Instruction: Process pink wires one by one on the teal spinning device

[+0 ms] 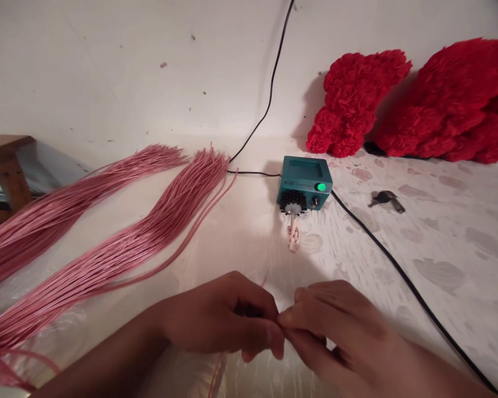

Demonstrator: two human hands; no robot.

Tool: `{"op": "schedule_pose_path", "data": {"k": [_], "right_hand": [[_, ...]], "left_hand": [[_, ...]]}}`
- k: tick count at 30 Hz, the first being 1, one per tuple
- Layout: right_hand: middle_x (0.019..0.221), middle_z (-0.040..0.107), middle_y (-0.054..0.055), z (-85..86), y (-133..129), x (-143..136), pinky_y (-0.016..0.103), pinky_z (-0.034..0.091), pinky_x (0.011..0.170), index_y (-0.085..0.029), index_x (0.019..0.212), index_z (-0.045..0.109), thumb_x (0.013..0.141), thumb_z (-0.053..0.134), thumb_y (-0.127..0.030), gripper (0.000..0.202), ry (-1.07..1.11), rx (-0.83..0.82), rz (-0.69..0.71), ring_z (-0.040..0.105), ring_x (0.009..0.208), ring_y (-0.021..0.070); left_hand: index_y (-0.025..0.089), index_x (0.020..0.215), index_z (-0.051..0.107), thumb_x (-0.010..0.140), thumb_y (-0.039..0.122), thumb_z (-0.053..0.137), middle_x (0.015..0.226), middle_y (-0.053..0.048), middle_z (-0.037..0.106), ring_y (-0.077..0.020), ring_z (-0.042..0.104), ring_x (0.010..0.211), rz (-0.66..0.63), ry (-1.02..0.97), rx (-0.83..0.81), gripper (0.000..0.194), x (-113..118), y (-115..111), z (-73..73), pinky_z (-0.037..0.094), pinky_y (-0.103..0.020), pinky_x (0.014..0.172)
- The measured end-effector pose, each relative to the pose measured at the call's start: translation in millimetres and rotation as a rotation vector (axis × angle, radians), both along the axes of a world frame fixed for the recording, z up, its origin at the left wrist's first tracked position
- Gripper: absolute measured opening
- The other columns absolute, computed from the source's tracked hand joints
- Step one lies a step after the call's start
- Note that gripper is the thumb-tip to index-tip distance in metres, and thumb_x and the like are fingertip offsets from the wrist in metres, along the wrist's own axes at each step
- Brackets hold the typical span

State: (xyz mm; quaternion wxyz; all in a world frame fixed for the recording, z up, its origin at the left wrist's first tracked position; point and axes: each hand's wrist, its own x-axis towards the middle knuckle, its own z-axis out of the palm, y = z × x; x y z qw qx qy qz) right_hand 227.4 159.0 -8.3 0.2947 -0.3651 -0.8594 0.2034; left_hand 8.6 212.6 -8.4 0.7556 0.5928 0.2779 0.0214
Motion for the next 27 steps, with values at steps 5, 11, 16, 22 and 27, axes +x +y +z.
{"op": "schedule_pose_path", "data": {"k": [5, 11, 16, 22, 27], "right_hand": [[0.071, 0.064, -0.009, -1.0, 1, 2, 0.018, 0.046, 0.070, -0.026, 0.085, 0.062, 0.088, 0.060, -0.011, 0.016, 0.035, -0.137, 0.022, 0.061, 0.067, 0.0073], [0.064, 0.058, -0.007, 0.3, 3, 1, 0.018, 0.043, 0.060, -0.024, 0.081, 0.061, 0.088, 0.056, -0.012, 0.015, 0.024, -0.131, 0.025, 0.055, 0.058, 0.0076], [0.062, 0.056, -0.007, -4.9, 5, 2, 0.018, 0.041, 0.055, -0.023, 0.082, 0.061, 0.086, 0.056, -0.012, 0.013, 0.043, -0.181, 0.016, 0.051, 0.054, 0.0073], [0.063, 0.056, -0.006, -4.0, 16, 1, 0.016, 0.038, 0.049, -0.021, 0.083, 0.063, 0.086, 0.051, -0.010, 0.017, 0.125, -0.487, 0.021, 0.050, 0.054, 0.0067], [0.062, 0.053, -0.006, -2.2, 22, 1, 0.018, 0.038, 0.053, -0.019, 0.083, 0.062, 0.096, 0.043, -0.019, 0.023, 0.141, -0.603, 0.015, 0.048, 0.055, 0.0072]], "left_hand": [[0.014, 0.094, 0.074, 0.096, 0.028, 0.056, 0.061, 0.003, 0.053, -0.0058, 0.044, 0.053, -0.041, -0.002, 0.017, 0.023, -3, 3, 0.5, 0.036, -0.017, 0.051], [0.013, 0.096, 0.072, 0.097, 0.024, 0.051, 0.064, 0.002, 0.053, -0.0069, 0.045, 0.055, -0.079, -0.011, 0.084, 0.024, -3, 2, 2.3, 0.038, -0.018, 0.053], [0.012, 0.093, 0.070, 0.097, 0.018, 0.047, 0.066, 0.002, 0.055, -0.0085, 0.051, 0.060, -0.059, -0.022, 0.291, 0.024, 0, -2, 3.9, 0.042, -0.019, 0.058], [0.013, 0.090, 0.066, 0.099, 0.019, 0.044, 0.070, 0.001, 0.060, -0.0089, 0.054, 0.063, -0.038, -0.048, 0.718, 0.025, 1, -6, 2.3, 0.044, -0.019, 0.064], [0.016, 0.084, 0.061, 0.099, 0.019, 0.042, 0.076, 0.000, 0.063, -0.0106, 0.057, 0.068, -0.035, 0.011, 0.965, 0.024, 2, -8, -3.3, 0.041, -0.022, 0.065]]}}
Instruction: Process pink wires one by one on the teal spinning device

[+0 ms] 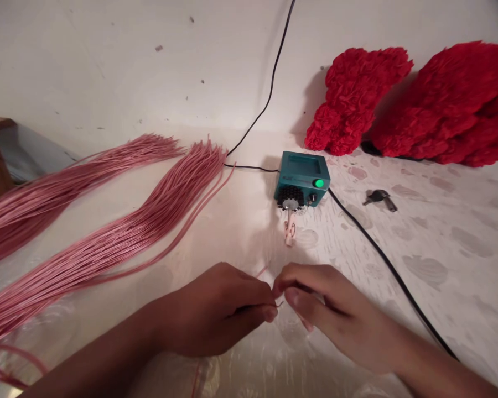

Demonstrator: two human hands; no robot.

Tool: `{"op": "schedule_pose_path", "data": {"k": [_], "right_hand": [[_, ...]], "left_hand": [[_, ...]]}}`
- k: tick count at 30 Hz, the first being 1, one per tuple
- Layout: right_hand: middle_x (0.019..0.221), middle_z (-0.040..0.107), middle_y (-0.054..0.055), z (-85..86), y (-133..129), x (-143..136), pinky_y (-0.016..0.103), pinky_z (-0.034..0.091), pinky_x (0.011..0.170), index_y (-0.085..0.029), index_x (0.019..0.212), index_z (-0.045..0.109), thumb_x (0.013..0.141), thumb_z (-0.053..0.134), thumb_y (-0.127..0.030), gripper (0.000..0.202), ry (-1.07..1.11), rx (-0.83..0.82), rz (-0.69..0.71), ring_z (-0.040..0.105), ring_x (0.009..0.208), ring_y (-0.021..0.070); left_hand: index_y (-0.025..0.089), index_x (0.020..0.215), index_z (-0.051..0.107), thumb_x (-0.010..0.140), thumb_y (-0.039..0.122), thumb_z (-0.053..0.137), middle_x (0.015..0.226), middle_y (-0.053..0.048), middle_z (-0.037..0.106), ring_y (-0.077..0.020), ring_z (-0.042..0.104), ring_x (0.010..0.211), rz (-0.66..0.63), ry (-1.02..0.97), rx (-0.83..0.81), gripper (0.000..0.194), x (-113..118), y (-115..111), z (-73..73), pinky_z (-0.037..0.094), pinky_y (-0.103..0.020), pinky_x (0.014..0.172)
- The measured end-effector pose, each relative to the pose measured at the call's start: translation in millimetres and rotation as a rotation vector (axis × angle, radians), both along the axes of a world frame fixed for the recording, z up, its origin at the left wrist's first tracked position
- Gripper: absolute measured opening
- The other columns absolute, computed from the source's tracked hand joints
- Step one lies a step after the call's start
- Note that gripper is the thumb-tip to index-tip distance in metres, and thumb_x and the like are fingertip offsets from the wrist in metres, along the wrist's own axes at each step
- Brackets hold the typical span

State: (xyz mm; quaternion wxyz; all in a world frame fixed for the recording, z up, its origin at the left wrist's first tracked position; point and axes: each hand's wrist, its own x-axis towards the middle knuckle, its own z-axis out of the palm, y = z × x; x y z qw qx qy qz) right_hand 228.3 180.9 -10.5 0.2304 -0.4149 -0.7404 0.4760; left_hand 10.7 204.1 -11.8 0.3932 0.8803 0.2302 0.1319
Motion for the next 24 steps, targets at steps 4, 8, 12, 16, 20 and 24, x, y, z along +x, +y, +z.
{"op": "schedule_pose_path", "data": {"k": [4, 8, 12, 16, 20, 24], "right_hand": [[0.062, 0.052, -0.006, -2.4, -0.5, 0.8, 0.018, 0.038, 0.055, -0.018, 0.074, 0.056, 0.094, 0.044, -0.016, 0.024, -0.017, -0.044, 0.028, 0.049, 0.057, 0.0071], [0.062, 0.049, -0.006, -4.3, -1.1, 0.8, 0.018, 0.035, 0.053, -0.018, 0.070, 0.051, 0.092, 0.045, -0.012, 0.024, -0.051, -0.079, 0.068, 0.046, 0.057, 0.0067], [0.062, 0.043, -0.006, -4.7, 0.5, -1.1, 0.018, 0.032, 0.052, -0.018, 0.069, 0.049, 0.087, 0.049, -0.010, 0.020, -0.057, -0.062, 0.082, 0.040, 0.058, 0.0073], [0.063, 0.047, -0.006, -6.7, 0.8, -2.8, 0.019, 0.033, 0.052, -0.018, 0.072, 0.053, 0.086, 0.051, -0.012, 0.015, -0.026, -0.092, 0.074, 0.042, 0.058, 0.0079], [0.063, 0.050, -0.005, -9.4, -0.6, -3.1, 0.020, 0.035, 0.053, -0.018, 0.072, 0.052, 0.086, 0.051, -0.013, 0.015, 0.008, -0.075, 0.062, 0.043, 0.057, 0.0081], [0.065, 0.050, -0.005, -9.3, -0.8, -3.6, 0.019, 0.034, 0.052, -0.018, 0.074, 0.053, 0.090, 0.052, -0.016, 0.016, 0.010, -0.075, 0.061, 0.043, 0.058, 0.0077]], "left_hand": [[0.018, 0.077, 0.055, 0.097, 0.018, 0.046, 0.072, 0.002, 0.062, -0.0105, 0.055, 0.062, -0.012, 0.075, 0.128, 0.022, 2.2, -3.1, -2.2, 0.034, -0.026, 0.059], [0.018, 0.075, 0.054, 0.098, 0.019, 0.044, 0.070, 0.001, 0.062, -0.0114, 0.056, 0.060, -0.004, 0.125, 0.205, 0.025, 3.4, -5.2, -0.6, 0.032, -0.027, 0.056], [0.018, 0.074, 0.054, 0.099, 0.020, 0.042, 0.069, 0.001, 0.062, -0.0119, 0.055, 0.059, -0.025, 0.145, 0.208, 0.028, 4.2, -4.8, -0.5, 0.031, -0.028, 0.056], [0.018, 0.075, 0.053, 0.098, 0.020, 0.043, 0.069, 0.001, 0.061, -0.0122, 0.054, 0.060, -0.027, 0.136, 0.213, 0.025, 4.2, -4.2, -2.9, 0.031, -0.029, 0.055], [0.018, 0.072, 0.049, 0.096, 0.018, 0.044, 0.068, 0.002, 0.057, -0.0111, 0.050, 0.060, -0.012, 0.107, 0.160, 0.025, 2.8, -5.4, -2.8, 0.031, -0.028, 0.057], [0.017, 0.071, 0.049, 0.093, 0.018, 0.047, 0.065, 0.004, 0.051, -0.0094, 0.046, 0.059, 0.034, 0.079, 0.100, 0.022, 1.8, -6.1, -0.5, 0.034, -0.025, 0.061]]}}
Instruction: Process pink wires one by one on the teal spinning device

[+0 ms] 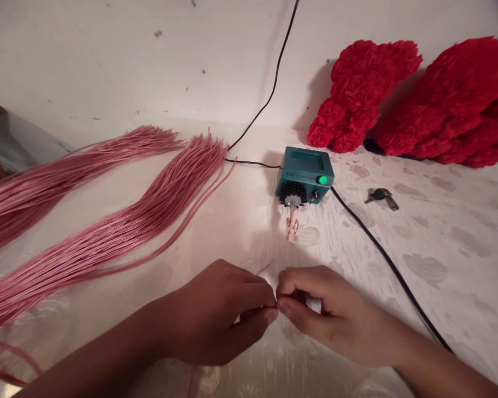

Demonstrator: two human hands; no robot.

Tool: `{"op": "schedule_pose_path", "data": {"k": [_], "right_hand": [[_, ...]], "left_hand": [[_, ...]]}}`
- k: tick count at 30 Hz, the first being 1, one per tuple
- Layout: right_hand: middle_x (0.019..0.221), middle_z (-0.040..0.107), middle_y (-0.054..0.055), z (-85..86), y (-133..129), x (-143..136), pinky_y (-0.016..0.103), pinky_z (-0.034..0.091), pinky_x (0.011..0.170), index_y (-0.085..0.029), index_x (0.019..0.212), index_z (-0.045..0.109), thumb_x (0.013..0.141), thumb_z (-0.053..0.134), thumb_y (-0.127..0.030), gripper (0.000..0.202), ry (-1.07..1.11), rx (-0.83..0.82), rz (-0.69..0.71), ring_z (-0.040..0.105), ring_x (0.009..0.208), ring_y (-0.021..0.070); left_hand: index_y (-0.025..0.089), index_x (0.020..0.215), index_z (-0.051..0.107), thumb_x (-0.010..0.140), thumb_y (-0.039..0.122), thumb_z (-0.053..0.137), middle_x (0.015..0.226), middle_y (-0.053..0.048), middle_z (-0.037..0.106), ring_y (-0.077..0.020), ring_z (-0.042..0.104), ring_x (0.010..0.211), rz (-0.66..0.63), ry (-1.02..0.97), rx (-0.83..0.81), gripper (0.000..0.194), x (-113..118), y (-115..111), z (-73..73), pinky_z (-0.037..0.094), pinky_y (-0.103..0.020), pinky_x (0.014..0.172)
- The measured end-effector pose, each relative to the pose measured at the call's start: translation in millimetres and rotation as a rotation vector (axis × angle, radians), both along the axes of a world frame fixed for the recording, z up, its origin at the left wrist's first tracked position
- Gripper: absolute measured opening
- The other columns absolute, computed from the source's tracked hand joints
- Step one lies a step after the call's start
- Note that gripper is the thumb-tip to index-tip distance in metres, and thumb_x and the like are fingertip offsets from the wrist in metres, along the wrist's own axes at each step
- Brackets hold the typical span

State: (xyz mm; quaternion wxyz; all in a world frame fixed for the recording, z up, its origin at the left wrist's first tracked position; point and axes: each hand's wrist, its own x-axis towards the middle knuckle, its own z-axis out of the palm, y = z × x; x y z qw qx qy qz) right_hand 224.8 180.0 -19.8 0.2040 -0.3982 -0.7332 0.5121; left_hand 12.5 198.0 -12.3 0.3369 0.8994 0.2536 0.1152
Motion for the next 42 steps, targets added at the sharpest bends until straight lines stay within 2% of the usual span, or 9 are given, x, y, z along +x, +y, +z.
{"op": "schedule_pose_path", "data": {"k": [4, 8, 18, 28, 31, 34, 37, 42], "right_hand": [[0.067, 0.050, -0.006, 1.0, -0.6, 0.6, 0.018, 0.034, 0.052, -0.018, 0.076, 0.054, 0.093, 0.051, -0.019, 0.017, 0.014, 0.009, 0.010, 0.042, 0.059, 0.0072], [0.068, 0.049, -0.006, 0.6, -1.9, 3.1, 0.019, 0.034, 0.054, -0.019, 0.079, 0.055, 0.096, 0.051, -0.022, 0.017, 0.034, 0.018, 0.024, 0.042, 0.060, 0.0073], [0.066, 0.047, -0.006, 1.0, -1.3, 3.4, 0.019, 0.034, 0.053, -0.019, 0.077, 0.053, 0.095, 0.052, -0.024, 0.019, 0.028, 0.007, -0.010, 0.042, 0.059, 0.0077], [0.066, 0.051, -0.006, 0.7, -0.9, 3.1, 0.019, 0.036, 0.055, -0.018, 0.078, 0.055, 0.095, 0.053, -0.024, 0.018, 0.045, -0.007, 0.000, 0.045, 0.060, 0.0075], [0.066, 0.051, -0.006, 1.1, -0.2, 2.6, 0.019, 0.036, 0.055, -0.018, 0.078, 0.056, 0.094, 0.053, -0.023, 0.017, 0.035, 0.009, 0.009, 0.045, 0.060, 0.0074], [0.067, 0.052, -0.005, 0.7, -1.5, 2.5, 0.020, 0.035, 0.054, -0.018, 0.078, 0.056, 0.093, 0.054, -0.022, 0.016, 0.010, 0.017, 0.015, 0.044, 0.059, 0.0076], [0.066, 0.051, -0.005, 0.4, -2.8, 2.9, 0.020, 0.035, 0.054, -0.018, 0.078, 0.057, 0.092, 0.054, -0.021, 0.014, 0.007, 0.019, 0.012, 0.044, 0.059, 0.0078], [0.067, 0.051, -0.005, 1.1, -1.2, 2.8, 0.020, 0.036, 0.055, -0.018, 0.079, 0.058, 0.094, 0.053, -0.024, 0.017, 0.020, -0.010, 0.012, 0.044, 0.060, 0.0079]], "left_hand": [[0.016, 0.076, 0.056, 0.093, 0.028, 0.055, 0.063, 0.006, 0.048, -0.0073, 0.045, 0.056, 0.108, -0.030, -0.128, 0.021, -0.3, 1.6, 1.8, 0.033, -0.020, 0.056], [0.015, 0.078, 0.061, 0.093, 0.026, 0.057, 0.061, 0.007, 0.047, -0.0060, 0.043, 0.054, 0.110, -0.056, -0.211, 0.019, -0.1, 3.8, 1.6, 0.031, -0.018, 0.052], [0.016, 0.082, 0.064, 0.093, 0.018, 0.055, 0.064, 0.005, 0.053, -0.0063, 0.045, 0.056, 0.100, -0.099, -0.148, 0.014, -3.1, 3.7, -1.6, 0.034, -0.018, 0.055], [0.015, 0.080, 0.065, 0.088, 0.011, 0.056, 0.066, 0.005, 0.054, -0.0056, 0.045, 0.057, 0.093, -0.146, -0.161, 0.013, -2.7, 3.1, 0.6, 0.035, -0.017, 0.057], [0.015, 0.083, 0.067, 0.090, 0.017, 0.056, 0.066, 0.004, 0.055, -0.0064, 0.045, 0.058, 0.117, -0.125, -0.266, 0.012, -3.0, 3.2, 1.8, 0.035, -0.017, 0.056], [0.015, 0.080, 0.067, 0.091, 0.029, 0.058, 0.063, 0.005, 0.050, -0.0071, 0.041, 0.057, 0.150, -0.113, -0.425, 0.020, -2.5, 4.5, 2.6, 0.034, -0.018, 0.053], [0.014, 0.077, 0.067, 0.090, 0.030, 0.059, 0.060, 0.005, 0.050, -0.0069, 0.039, 0.056, 0.184, -0.104, -0.538, 0.022, -1.4, 5.3, 2.2, 0.032, -0.017, 0.051], [0.014, 0.077, 0.069, 0.087, 0.024, 0.059, 0.060, 0.004, 0.055, -0.0065, 0.042, 0.054, 0.221, -0.099, -0.536, 0.018, 0.0, 3.6, 0.2, 0.032, -0.016, 0.049]]}}
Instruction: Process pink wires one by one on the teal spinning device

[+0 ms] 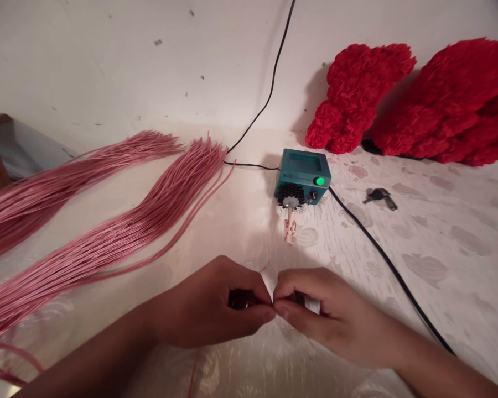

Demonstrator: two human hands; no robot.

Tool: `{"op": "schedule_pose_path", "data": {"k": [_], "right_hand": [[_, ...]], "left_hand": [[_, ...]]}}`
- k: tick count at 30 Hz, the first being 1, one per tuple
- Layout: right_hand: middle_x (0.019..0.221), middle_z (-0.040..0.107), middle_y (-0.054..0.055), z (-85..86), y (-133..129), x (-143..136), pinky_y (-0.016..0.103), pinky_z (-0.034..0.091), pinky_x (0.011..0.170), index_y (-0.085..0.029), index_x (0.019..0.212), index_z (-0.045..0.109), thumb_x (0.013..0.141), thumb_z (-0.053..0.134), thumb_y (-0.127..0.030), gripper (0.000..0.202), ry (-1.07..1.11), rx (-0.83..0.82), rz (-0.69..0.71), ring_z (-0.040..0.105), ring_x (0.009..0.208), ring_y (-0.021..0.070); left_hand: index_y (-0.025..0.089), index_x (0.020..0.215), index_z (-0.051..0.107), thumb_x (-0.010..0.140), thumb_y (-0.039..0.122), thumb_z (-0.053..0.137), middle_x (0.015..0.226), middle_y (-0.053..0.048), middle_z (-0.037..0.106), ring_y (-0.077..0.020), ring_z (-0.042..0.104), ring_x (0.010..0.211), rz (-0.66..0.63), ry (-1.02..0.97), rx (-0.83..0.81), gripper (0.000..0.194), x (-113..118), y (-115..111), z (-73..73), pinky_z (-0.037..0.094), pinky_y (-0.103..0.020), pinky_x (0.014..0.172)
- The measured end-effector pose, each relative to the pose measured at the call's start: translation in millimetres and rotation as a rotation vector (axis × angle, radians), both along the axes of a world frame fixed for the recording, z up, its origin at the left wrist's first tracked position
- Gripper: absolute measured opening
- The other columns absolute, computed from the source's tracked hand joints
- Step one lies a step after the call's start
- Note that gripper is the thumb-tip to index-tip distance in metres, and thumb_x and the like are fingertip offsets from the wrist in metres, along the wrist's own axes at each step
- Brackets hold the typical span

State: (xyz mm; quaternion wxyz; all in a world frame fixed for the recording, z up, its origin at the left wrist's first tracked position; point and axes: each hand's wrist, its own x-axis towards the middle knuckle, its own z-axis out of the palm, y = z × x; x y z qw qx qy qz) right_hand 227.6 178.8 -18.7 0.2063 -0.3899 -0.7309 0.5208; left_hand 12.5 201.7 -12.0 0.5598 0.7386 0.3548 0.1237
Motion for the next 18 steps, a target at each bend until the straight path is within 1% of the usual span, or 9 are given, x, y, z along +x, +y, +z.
{"op": "schedule_pose_path", "data": {"k": [3, 6, 8, 12, 18], "right_hand": [[0.066, 0.051, -0.005, 0.1, 1.1, -0.5, 0.020, 0.036, 0.055, -0.018, 0.079, 0.058, 0.094, 0.054, -0.024, 0.017, 0.017, -0.019, -0.002, 0.044, 0.060, 0.0078], [0.066, 0.050, -0.006, 0.2, 1.4, -0.3, 0.019, 0.036, 0.055, -0.018, 0.078, 0.058, 0.094, 0.054, -0.023, 0.016, 0.028, -0.028, -0.003, 0.044, 0.060, 0.0076], [0.066, 0.050, -0.006, 0.3, 1.6, 0.2, 0.019, 0.036, 0.055, -0.018, 0.078, 0.057, 0.093, 0.054, -0.022, 0.016, 0.031, -0.029, -0.013, 0.044, 0.060, 0.0075], [0.063, 0.049, -0.007, 0.0, 2.1, 0.4, 0.019, 0.036, 0.055, -0.019, 0.077, 0.055, 0.092, 0.054, -0.018, 0.016, 0.039, -0.037, -0.026, 0.043, 0.059, 0.0072], [0.062, 0.047, -0.008, -2.9, 3.1, -0.1, 0.018, 0.033, 0.052, -0.019, 0.076, 0.055, 0.091, 0.055, -0.017, 0.015, 0.056, -0.024, -0.044, 0.041, 0.057, 0.0066]], "left_hand": [[0.014, 0.076, 0.070, 0.087, 0.022, 0.058, 0.058, 0.005, 0.053, -0.0058, 0.039, 0.052, 0.000, 0.007, 0.044, 0.018, -0.1, -1.1, 0.3, 0.031, -0.016, 0.048], [0.014, 0.079, 0.070, 0.088, 0.019, 0.055, 0.060, 0.004, 0.057, -0.0054, 0.042, 0.053, -0.031, 0.025, 0.106, 0.018, -1.1, -1.2, 1.8, 0.033, -0.015, 0.049], [0.014, 0.083, 0.071, 0.088, 0.016, 0.054, 0.062, 0.004, 0.059, -0.0055, 0.044, 0.054, -0.062, 0.037, 0.179, 0.018, -2.0, -0.7, 2.5, 0.034, -0.015, 0.051], [0.013, 0.084, 0.071, 0.088, 0.015, 0.054, 0.062, 0.004, 0.057, -0.0049, 0.045, 0.054, -0.095, 0.040, 0.321, 0.017, -2.6, 0.3, 1.9, 0.035, -0.015, 0.053], [0.015, 0.085, 0.070, 0.087, 0.011, 0.053, 0.064, 0.005, 0.057, -0.0052, 0.045, 0.055, -0.099, 0.073, 0.386, 0.018, -1.3, 0.5, 2.0, 0.035, -0.016, 0.055]]}}
